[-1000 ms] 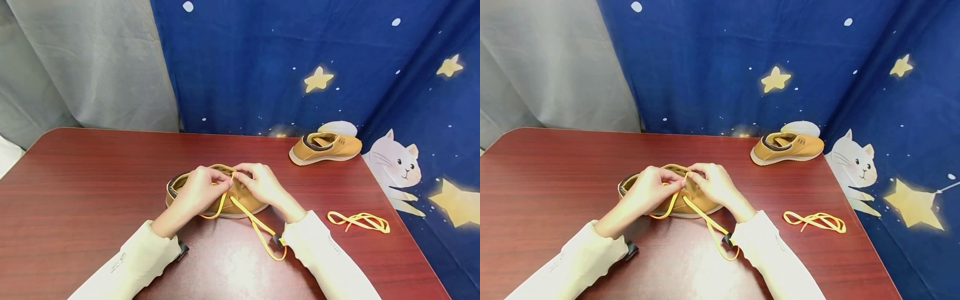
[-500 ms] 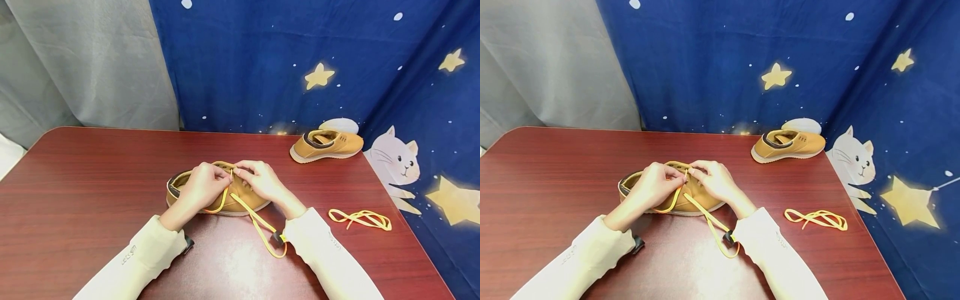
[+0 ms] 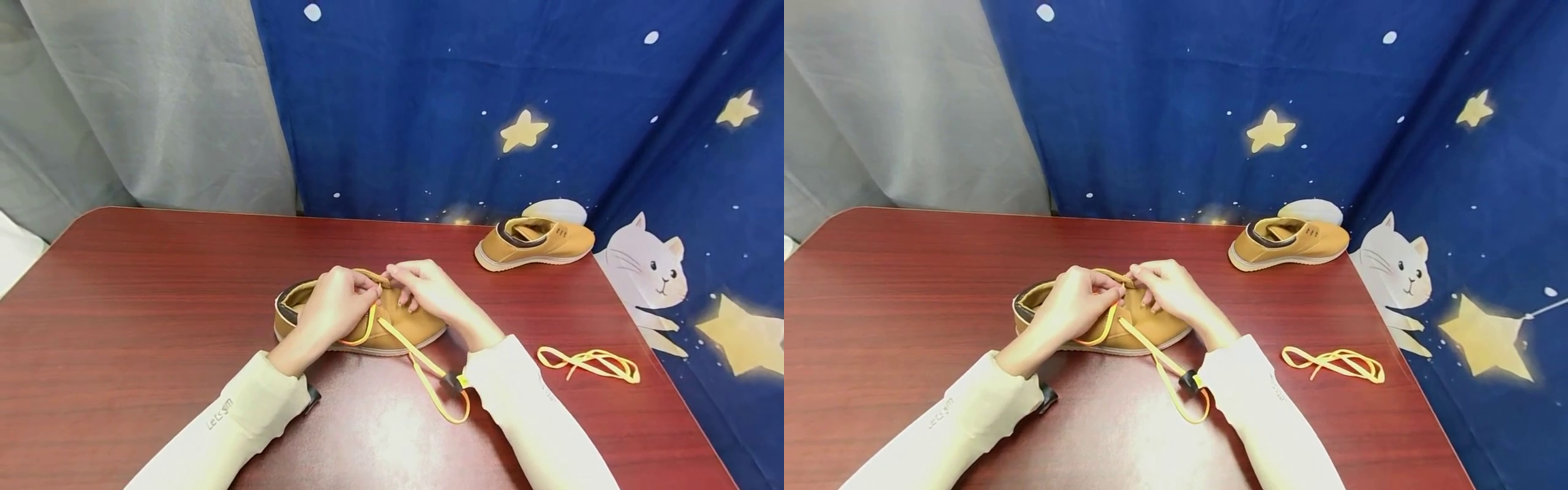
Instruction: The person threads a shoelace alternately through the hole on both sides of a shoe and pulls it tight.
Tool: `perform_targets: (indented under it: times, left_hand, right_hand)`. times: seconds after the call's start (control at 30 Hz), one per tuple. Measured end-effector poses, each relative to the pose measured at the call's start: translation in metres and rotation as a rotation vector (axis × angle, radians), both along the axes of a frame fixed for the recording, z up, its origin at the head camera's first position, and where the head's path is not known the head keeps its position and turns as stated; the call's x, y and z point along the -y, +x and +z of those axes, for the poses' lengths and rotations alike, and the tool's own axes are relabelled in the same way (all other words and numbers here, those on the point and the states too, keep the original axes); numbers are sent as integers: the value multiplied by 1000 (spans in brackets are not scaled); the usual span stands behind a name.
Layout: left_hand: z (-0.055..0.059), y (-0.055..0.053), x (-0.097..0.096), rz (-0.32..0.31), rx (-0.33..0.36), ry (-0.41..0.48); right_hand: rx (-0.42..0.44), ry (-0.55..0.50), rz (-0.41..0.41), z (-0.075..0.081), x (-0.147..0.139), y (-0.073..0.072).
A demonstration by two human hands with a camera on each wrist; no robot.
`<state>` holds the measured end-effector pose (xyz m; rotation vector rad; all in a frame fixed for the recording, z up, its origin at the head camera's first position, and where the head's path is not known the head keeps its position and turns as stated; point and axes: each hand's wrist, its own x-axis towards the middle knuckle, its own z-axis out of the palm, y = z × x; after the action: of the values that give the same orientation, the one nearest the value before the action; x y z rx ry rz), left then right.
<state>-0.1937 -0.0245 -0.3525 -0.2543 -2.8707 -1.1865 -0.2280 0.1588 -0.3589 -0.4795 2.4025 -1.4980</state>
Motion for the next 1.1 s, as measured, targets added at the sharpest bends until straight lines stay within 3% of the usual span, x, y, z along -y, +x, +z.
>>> perform_targets:
  times: [0.27, 0.43, 0.53, 0.63, 0.7, 0.8, 0.93, 1.1]
  left_hand:
    - [-1, 3, 0, -2, -19, 0]
    - [13, 4, 10, -75, 2, -44]
    - [27, 6, 21, -83, -32, -77]
    - [34, 5, 30, -48, -149, -91]
    - [33, 1, 34, -56, -215, -111]
    - [23, -6, 36, -118, -265, -168]
    - [11, -13, 34, -242, -237, -211]
    - [9, -16, 34, -274, -216, -200]
  right_hand:
    - [81, -51, -53, -2, 7, -6]
    - [70, -91, -73, -4, 9, -5]
    - [55, -108, -91, -5, 11, -6]
    - [36, -131, -108, -5, 12, -6]
    - [26, -149, -119, -6, 12, -7]
    - [9, -180, -158, -7, 14, -8]
    - [5, -220, -250, -8, 16, -9]
    - [39, -190, -266, -7, 14, -11]
